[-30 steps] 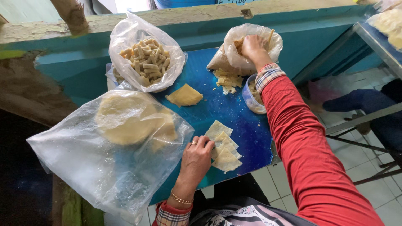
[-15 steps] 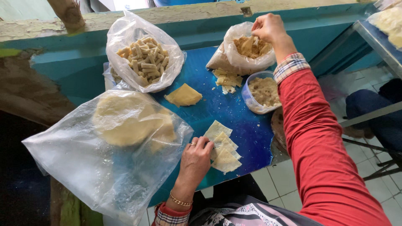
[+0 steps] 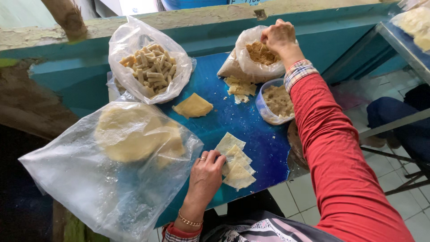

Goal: The person sits at a blue table and assembles filled pastries. They spoon filling from a plastic bag onto square dough wrappers, then fold and pinch the wrappers closed by hand, setting the folded pastries aside as they work through the stack of wrappers.

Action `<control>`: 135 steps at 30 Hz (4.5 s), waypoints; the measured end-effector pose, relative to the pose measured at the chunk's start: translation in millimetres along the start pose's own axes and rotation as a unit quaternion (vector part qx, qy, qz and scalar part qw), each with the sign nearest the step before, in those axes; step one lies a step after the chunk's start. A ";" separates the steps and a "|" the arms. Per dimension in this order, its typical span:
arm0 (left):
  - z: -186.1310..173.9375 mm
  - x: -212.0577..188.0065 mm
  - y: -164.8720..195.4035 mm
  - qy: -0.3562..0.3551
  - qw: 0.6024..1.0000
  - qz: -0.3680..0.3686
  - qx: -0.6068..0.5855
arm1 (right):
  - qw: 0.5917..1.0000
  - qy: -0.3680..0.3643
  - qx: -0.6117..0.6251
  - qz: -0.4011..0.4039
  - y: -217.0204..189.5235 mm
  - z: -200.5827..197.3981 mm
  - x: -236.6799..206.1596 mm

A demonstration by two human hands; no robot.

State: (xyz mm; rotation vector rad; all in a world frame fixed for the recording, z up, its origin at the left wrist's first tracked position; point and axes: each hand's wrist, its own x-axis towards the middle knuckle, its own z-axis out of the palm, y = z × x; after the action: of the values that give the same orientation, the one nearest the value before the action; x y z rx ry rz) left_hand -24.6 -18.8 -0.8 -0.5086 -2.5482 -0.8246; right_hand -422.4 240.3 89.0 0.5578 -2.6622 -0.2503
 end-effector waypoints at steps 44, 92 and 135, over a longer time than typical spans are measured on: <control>7.5 7.4 -7.1 0.009 1.000 0.004 -0.008 | 0.961 0.009 -0.209 -0.179 40.5 2.1 -43.1; 18.3 15.3 -21.1 0.023 0.999 0.006 -0.024 | 0.911 0.074 0.346 0.210 9.3 -19.7 -55.1; 2.8 -18.5 9.0 0.000 0.999 0.044 0.000 | 0.938 0.080 0.336 -0.020 -179.5 -108.1 -327.2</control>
State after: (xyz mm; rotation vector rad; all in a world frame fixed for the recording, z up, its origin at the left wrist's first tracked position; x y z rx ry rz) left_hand -5.6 -14.2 -7.6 -0.6162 -2.5072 -0.7930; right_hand -40.7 205.1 25.6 0.7907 -2.5323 0.6933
